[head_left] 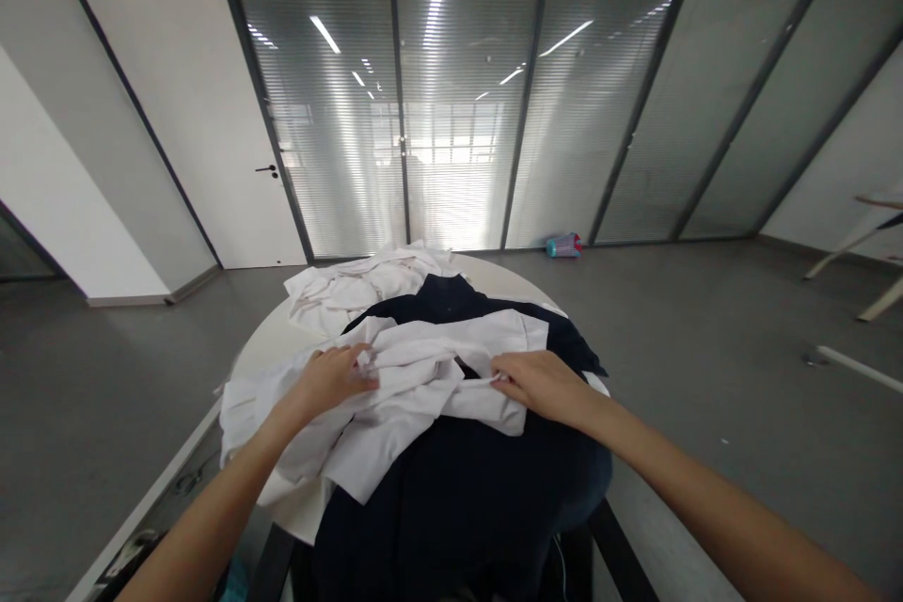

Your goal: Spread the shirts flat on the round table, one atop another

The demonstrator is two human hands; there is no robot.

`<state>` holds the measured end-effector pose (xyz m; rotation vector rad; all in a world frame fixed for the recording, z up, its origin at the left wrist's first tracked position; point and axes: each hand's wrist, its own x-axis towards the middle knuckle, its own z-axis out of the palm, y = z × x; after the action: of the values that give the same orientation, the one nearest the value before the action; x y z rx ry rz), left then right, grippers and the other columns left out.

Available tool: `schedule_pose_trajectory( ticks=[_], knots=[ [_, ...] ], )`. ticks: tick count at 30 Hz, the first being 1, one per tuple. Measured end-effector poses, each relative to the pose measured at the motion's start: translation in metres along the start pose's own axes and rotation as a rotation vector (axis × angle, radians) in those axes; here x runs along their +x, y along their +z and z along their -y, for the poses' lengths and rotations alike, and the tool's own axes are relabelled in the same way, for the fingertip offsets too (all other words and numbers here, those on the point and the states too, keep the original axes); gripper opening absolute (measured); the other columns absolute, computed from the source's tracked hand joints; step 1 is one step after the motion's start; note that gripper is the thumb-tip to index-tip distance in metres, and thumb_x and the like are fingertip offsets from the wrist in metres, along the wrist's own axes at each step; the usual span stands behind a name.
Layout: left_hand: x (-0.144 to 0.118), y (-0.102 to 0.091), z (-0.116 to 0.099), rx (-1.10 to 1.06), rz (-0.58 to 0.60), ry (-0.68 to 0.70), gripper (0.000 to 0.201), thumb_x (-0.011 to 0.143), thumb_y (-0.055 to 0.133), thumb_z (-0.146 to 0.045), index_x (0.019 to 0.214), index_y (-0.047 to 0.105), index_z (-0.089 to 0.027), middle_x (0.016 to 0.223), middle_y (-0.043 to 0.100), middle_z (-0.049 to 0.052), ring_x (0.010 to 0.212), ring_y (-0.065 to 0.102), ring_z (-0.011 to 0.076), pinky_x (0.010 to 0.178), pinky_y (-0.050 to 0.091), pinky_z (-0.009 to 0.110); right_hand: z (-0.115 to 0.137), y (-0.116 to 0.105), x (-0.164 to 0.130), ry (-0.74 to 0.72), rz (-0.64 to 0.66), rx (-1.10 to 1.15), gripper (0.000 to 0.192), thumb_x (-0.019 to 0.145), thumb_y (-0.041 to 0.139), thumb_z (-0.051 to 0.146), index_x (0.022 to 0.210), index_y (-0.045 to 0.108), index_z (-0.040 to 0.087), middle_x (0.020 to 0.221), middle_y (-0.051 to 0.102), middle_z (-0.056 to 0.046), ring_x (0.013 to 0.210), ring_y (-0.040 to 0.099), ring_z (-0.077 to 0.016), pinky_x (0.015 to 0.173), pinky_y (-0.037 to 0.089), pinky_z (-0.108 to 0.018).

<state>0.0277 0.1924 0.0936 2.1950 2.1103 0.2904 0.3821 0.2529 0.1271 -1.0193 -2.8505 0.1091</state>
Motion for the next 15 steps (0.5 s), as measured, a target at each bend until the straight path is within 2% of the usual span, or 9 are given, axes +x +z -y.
schedule_pose_trajectory(
  ticks=[4,6,9,12,14,15],
  knots=[
    [-0.006,-0.004,0.010,-0.178,0.076,0.002,0.052,0.079,0.066,-0.051,0.123,0.057,-0.025,0.088,0.067,0.003,0.082,0.065,0.0245,0.076,0.046,0.034,-0.019,-0.011,-0.003,0.117,-0.270,0.258,0.025,0.098,0.043,0.044,0.101,0.058,0.024,0.089,0.068,-0.006,0.082,0.065,-0.0237,0.072,0.045,-0.032],
    [-0.010,-0.009,0.011,-0.243,0.078,0.048,0.048,0.077,0.066,-0.053,0.114,0.060,-0.023,0.089,0.065,0.004,0.083,0.063,0.0239,0.075,0.047,0.033,-0.022,-0.017,0.000,0.153,-0.404,0.450,0.027,0.096,0.043,0.049,0.099,0.055,0.025,0.083,0.065,-0.004,0.076,0.063,-0.0217,0.070,0.046,-0.031],
    [-0.015,-0.018,0.015,-0.248,0.031,0.126,0.031,0.080,0.063,-0.048,0.094,0.061,-0.021,0.097,0.065,0.006,0.090,0.062,0.0252,0.080,0.047,0.034,-0.022,-0.026,0.008,0.201,-0.587,0.711,0.037,0.092,0.045,0.062,0.091,0.050,0.025,0.076,0.058,-0.002,0.072,0.058,-0.0199,0.065,0.046,-0.030],
    [-0.020,-0.035,0.025,-0.194,-0.123,0.054,0.018,0.086,0.053,-0.036,0.097,0.057,-0.023,0.091,0.066,0.004,0.085,0.063,0.0244,0.074,0.046,0.032,-0.029,-0.042,0.018,0.312,-0.796,0.905,0.045,0.086,0.044,0.072,0.092,0.047,0.027,0.074,0.054,-0.001,0.070,0.056,-0.0201,0.062,0.047,-0.030],
    [-0.025,-0.053,0.031,-0.111,-0.318,-0.005,0.020,0.086,0.051,-0.029,0.105,0.056,-0.024,0.094,0.066,0.004,0.084,0.063,0.0238,0.073,0.045,0.031,-0.041,-0.056,0.020,0.369,-0.919,0.964,0.047,0.086,0.041,0.072,0.100,0.047,0.028,0.078,0.055,-0.002,0.073,0.058,-0.0216,0.063,0.048,-0.032],
    [-0.027,-0.064,0.033,-0.053,-0.434,-0.020,0.024,0.086,0.052,-0.028,0.109,0.056,-0.023,0.098,0.066,0.005,0.086,0.062,0.0239,0.075,0.045,0.032,-0.050,-0.064,0.020,0.377,-0.913,0.927,0.049,0.088,0.037,0.072,0.106,0.047,0.028,0.083,0.057,-0.004,0.076,0.060,-0.0227,0.065,0.050,-0.033]
  ],
)
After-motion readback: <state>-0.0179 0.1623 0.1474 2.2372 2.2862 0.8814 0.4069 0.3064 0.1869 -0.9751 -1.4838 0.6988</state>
